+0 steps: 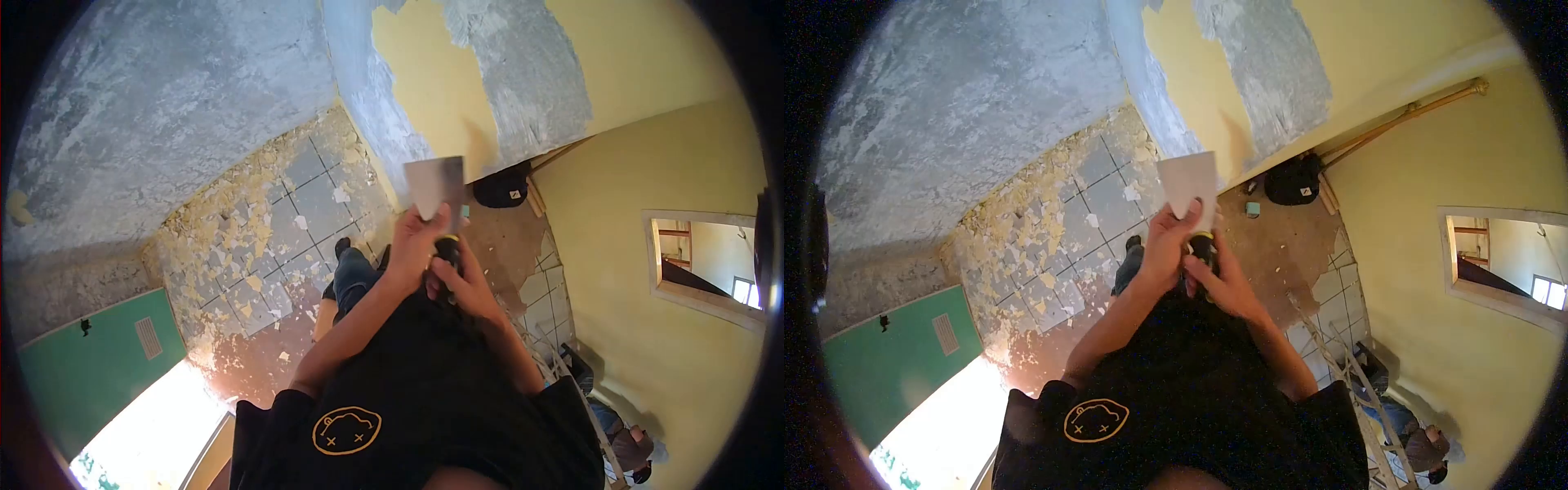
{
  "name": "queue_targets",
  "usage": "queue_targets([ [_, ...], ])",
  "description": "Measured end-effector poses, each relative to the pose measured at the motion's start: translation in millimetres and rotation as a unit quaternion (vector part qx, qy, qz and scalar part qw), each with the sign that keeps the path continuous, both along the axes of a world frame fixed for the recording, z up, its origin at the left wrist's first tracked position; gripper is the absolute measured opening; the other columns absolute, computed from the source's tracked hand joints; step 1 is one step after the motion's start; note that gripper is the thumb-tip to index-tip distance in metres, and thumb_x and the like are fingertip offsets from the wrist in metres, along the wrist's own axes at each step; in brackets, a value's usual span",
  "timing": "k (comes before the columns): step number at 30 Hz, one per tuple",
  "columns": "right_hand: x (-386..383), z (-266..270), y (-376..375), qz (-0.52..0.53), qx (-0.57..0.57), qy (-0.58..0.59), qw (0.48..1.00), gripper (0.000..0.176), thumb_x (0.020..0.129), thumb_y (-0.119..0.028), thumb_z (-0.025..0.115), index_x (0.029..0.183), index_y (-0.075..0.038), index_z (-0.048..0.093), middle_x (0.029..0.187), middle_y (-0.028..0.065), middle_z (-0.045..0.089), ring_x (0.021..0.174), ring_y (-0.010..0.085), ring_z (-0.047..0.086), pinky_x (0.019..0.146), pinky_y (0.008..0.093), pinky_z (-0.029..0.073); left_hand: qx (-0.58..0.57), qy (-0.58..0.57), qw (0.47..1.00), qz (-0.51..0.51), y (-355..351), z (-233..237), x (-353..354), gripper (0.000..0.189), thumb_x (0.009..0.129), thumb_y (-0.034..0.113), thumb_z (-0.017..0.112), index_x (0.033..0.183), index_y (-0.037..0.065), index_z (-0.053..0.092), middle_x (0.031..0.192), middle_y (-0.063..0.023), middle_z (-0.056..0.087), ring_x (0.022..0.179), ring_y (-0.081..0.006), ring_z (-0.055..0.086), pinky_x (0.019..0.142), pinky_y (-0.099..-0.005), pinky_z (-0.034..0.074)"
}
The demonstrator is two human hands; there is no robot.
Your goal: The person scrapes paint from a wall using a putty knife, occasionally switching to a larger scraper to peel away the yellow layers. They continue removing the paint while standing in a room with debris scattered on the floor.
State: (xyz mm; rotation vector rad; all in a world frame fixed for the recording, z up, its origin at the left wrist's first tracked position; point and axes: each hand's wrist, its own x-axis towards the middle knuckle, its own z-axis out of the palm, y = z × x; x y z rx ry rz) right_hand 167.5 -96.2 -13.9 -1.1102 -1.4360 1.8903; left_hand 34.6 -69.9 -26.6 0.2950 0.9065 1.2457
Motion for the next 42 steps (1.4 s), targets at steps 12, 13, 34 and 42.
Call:
queue_targets([
  [12, 19, 36, -22, -0.248, 0.025, -0.038, 0.968, 0.047, 0.102, -0.017, 0.041, 0.147, -0.007, 0.033, 0.076, 0.0018, 0.055, 0.051, 0.0033, 0.044, 0.043, 0.0179, 0.036, 0.251, 0.292, 0.922, 0.029, 5, 20, 28, 0.048, 0.088, 0.010, 0.066, 0.133, 0.001, 0.049, 0.128, -0.0123, 0.057, 0.119, -0.0240, 0.054, 0.100, -0.0351, 0.042],
  [13, 20, 33, -24, -0.253, 0.024, -0.020, 0.967, 0.046, 0.102, -0.017, 0.042, 0.146, -0.006, 0.034, 0.077, 0.0012, 0.055, 0.052, 0.0028, 0.044, 0.043, 0.0178, 0.036, 0.252, 0.290, 0.923, 0.026, 4, 21, 31, 0.048, 0.088, 0.010, 0.066, 0.133, 0.001, 0.049, 0.128, -0.0123, 0.057, 0.119, -0.0240, 0.054, 0.100, -0.0351, 0.042],
  [34, 4, 26, -20, -0.371, 0.054, -0.057, 0.925, 0.043, 0.102, -0.014, 0.039, 0.144, -0.003, 0.036, 0.079, 0.0033, 0.057, 0.044, 0.0032, 0.041, 0.036, 0.0193, 0.032, 0.361, 0.435, 0.824, -0.024, 20, 26, 53, 0.051, 0.092, 0.012, 0.058, 0.137, -0.006, 0.042, 0.144, -0.0260, 0.037, 0.126, -0.0326, 0.049, 0.094, -0.0336, 0.047],
  [42, 4, 2, -7, -0.357, 0.128, -0.095, 0.920, 0.042, 0.102, -0.013, 0.039, 0.143, -0.003, 0.039, 0.078, 0.0018, 0.057, 0.045, 0.0025, 0.041, 0.038, 0.0187, 0.032, 0.340, 0.391, 0.855, 0.001, 29, 18, 52, 0.051, 0.090, 0.011, 0.060, 0.136, -0.004, 0.045, 0.144, -0.0223, 0.039, 0.127, -0.0297, 0.049, 0.096, -0.0322, 0.046],
])
